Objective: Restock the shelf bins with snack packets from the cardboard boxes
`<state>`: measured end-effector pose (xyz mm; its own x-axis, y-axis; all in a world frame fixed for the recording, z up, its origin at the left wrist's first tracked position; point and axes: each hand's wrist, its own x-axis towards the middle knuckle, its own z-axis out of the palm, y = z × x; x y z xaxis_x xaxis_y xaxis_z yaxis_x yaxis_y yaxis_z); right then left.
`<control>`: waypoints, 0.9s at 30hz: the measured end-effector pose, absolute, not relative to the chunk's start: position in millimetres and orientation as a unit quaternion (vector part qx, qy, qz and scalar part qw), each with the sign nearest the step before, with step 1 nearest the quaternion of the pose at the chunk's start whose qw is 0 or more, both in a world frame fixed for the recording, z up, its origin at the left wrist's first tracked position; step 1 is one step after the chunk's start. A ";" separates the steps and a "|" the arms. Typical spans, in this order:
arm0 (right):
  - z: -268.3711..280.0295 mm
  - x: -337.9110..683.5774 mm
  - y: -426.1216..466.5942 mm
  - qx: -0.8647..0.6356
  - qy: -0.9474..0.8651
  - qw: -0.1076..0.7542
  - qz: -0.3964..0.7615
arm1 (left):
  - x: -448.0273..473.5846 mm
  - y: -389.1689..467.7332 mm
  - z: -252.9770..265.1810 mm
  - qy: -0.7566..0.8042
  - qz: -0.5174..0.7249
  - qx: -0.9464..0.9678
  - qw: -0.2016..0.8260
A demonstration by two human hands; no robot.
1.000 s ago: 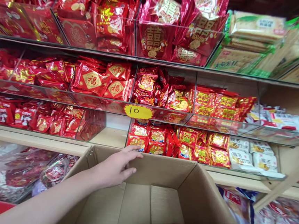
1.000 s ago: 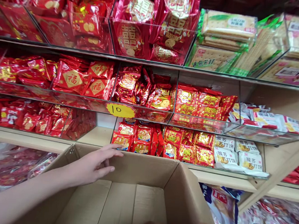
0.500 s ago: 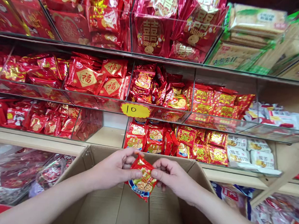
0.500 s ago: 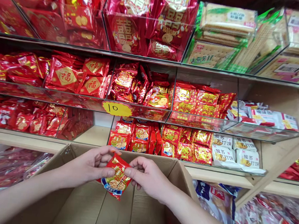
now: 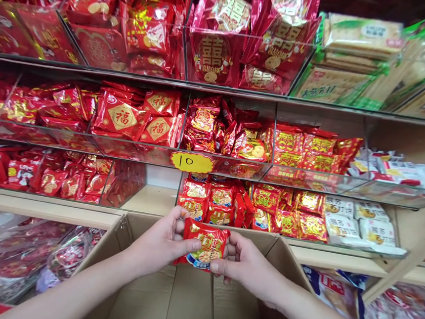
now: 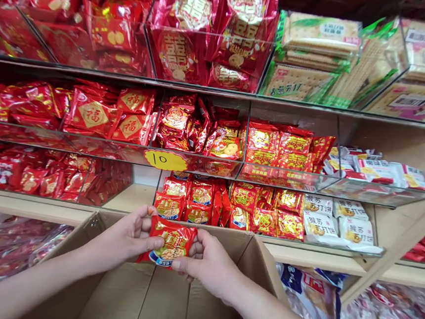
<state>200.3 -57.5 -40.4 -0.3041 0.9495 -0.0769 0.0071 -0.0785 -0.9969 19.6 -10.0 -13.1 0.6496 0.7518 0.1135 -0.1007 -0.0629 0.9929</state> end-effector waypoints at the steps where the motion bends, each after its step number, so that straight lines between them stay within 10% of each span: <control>1: -40.0 200.9 -57.3 -0.435 -0.554 0.400 0.586 | 20.0 -10.3 -12.7 0.252 0.335 0.646 0.638; 27: -49.6 204.1 -56.3 -0.442 -0.630 0.400 0.498 | 19.1 -8.1 -13.3 0.277 0.331 0.667 0.608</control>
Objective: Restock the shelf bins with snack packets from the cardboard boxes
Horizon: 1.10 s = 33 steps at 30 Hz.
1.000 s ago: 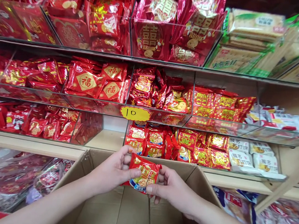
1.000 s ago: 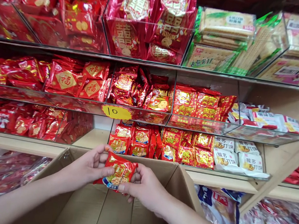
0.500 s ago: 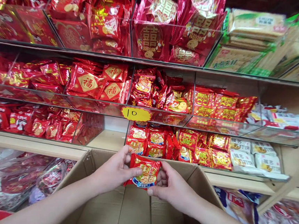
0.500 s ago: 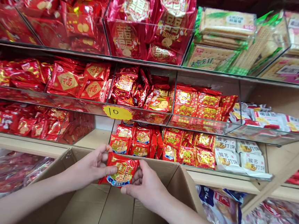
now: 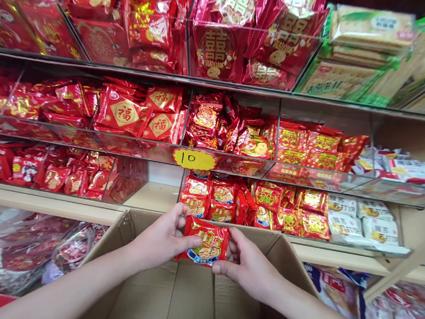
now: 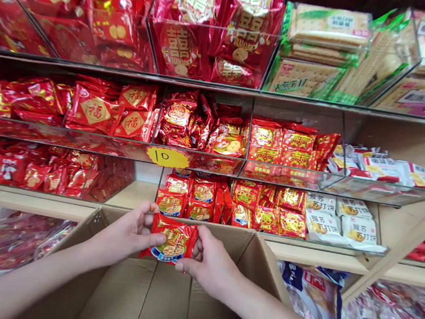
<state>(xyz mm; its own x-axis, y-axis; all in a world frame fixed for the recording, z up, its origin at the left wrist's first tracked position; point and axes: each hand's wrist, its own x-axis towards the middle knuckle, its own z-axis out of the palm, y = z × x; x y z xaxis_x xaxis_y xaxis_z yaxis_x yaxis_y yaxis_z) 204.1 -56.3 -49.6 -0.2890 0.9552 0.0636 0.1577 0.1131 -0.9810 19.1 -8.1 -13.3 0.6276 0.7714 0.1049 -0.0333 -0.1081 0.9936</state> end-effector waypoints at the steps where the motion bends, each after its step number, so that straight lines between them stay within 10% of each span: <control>1: -49.9 204.5 -56.3 -0.442 -0.630 0.399 0.498 | 19.0 -7.9 -13.5 0.278 0.330 0.667 0.607; 21: 15.5 194.2 13.8 -0.496 -0.427 0.506 0.561 | 14.0 4.0 -25.0 0.393 0.333 0.764 0.388; 33: -13.1 165.4 89.5 -0.616 -0.502 0.548 0.263 | 9.0 4.8 -24.6 0.385 0.282 0.829 0.292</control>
